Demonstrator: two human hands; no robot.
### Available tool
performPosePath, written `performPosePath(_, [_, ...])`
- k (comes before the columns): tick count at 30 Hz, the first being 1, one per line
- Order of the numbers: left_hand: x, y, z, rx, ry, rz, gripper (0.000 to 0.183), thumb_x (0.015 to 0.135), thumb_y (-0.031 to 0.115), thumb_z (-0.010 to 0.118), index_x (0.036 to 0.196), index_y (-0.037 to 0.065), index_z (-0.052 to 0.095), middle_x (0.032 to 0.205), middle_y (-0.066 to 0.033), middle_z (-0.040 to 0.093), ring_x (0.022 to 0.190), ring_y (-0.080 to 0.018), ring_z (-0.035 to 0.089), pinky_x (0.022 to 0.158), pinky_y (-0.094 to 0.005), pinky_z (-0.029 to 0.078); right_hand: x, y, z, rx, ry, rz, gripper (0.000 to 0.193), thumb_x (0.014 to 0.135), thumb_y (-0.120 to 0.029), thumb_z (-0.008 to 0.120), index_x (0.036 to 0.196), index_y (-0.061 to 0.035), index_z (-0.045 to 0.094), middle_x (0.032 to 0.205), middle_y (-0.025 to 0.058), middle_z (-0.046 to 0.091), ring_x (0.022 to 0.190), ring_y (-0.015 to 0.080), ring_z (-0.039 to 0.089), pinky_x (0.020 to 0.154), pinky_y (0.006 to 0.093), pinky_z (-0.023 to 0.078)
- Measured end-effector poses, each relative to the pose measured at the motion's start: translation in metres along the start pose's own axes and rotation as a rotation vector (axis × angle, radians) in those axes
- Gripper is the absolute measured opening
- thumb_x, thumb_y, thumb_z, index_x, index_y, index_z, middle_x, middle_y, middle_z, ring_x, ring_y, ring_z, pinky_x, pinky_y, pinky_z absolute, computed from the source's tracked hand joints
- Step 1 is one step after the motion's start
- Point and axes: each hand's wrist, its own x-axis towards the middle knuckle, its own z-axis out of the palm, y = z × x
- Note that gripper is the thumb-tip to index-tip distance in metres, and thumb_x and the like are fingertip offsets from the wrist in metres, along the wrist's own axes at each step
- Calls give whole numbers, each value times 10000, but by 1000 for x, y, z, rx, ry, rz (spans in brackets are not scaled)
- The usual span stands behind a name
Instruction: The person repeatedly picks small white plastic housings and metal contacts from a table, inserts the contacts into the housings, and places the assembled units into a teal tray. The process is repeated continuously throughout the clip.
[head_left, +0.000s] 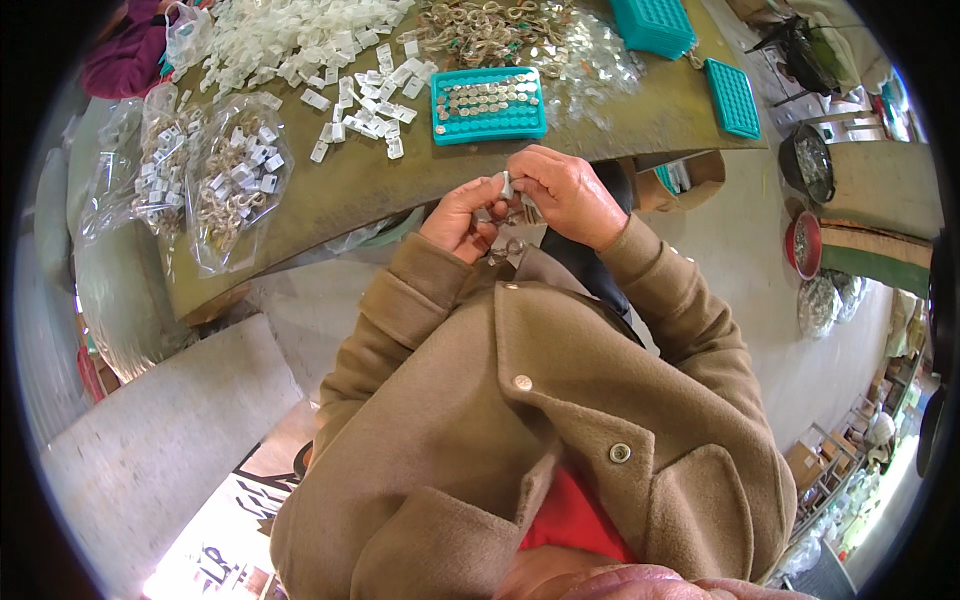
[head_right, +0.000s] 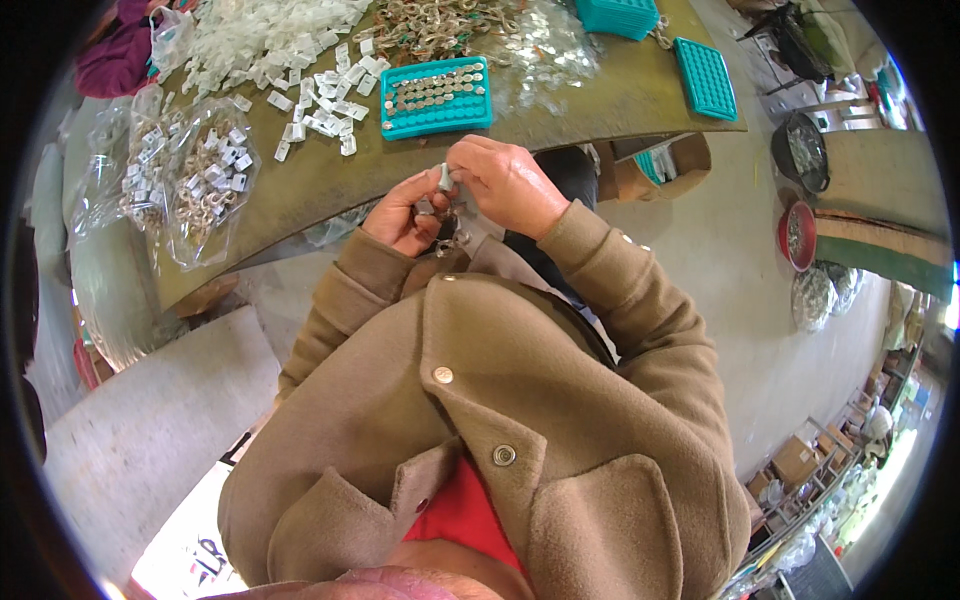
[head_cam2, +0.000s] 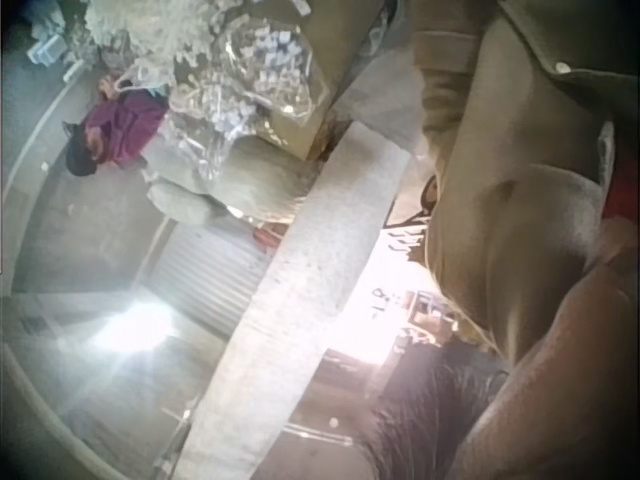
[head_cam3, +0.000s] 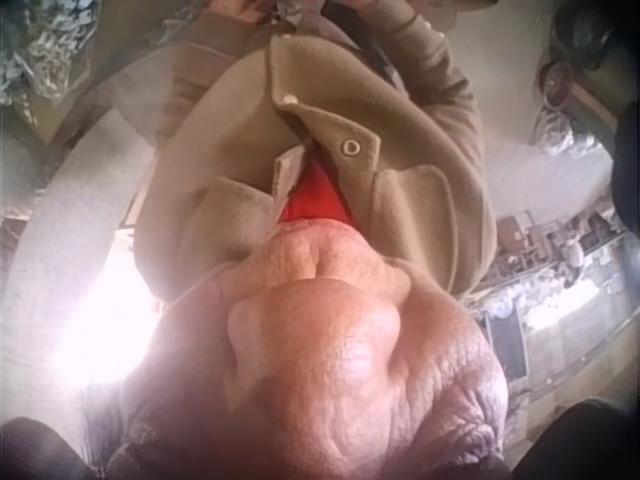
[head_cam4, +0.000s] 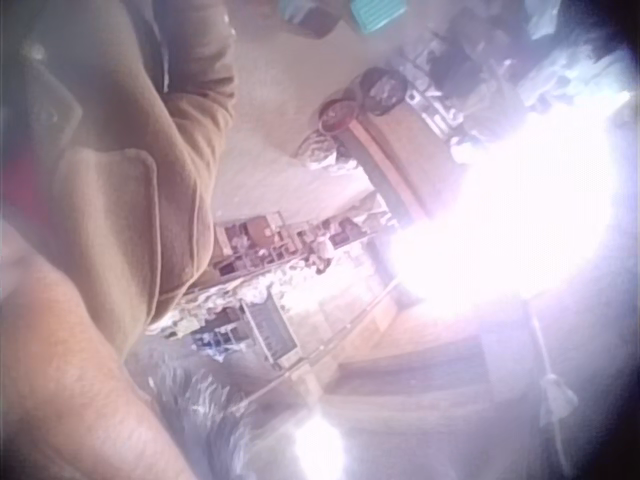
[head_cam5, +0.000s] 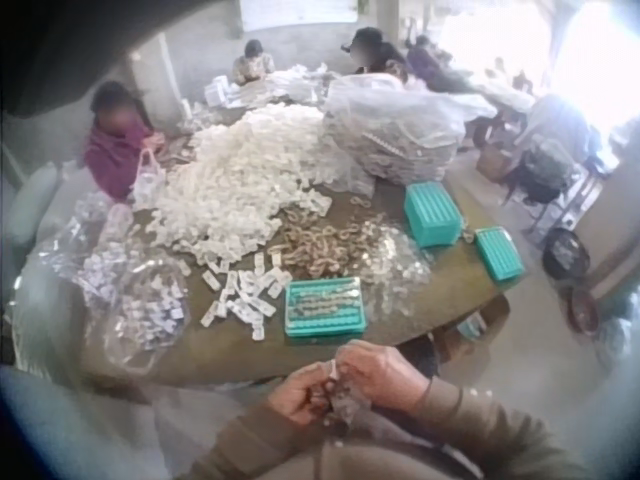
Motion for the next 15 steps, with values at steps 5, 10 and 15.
performPosePath(5, [1, -3, 3, 385, 90, 109, 178, 921, 247, 657, 1010, 103, 604, 871, 13, 648, 695, -32, 580, 470, -138, 370, 9, 9, -13, -11, -142, -108, 77, 777, -2, 597, 854, -9, 602, 817, 151, 618, 776, 375, 610, 656, 418, 496])
performPosePath(10, [-10, 8, 20, 395, 86, 172, 170, 975, 237, 570, 1035, 79, 591, 855, -19, 634, 672, -33, 571, 455, -157, 395, 33, 25, -39, 142, -237, 34, 107, 842, -117, 643, 861, -21, 686, 801, 124, 669, 747, 312, 653, 661, 353, 516])
performPosePath(15, [-37, 47, 20, 448, 112, 451, 181, 967, 247, 573, 1007, 78, 624, 811, 3, 622, 668, -37, 569, 465, -156, 404, 70, 59, -64, -394, 271, 173, 209, 863, -232, 628, 924, -49, 708, 887, 161, 686, 837, 371, 644, 730, 426, 512])
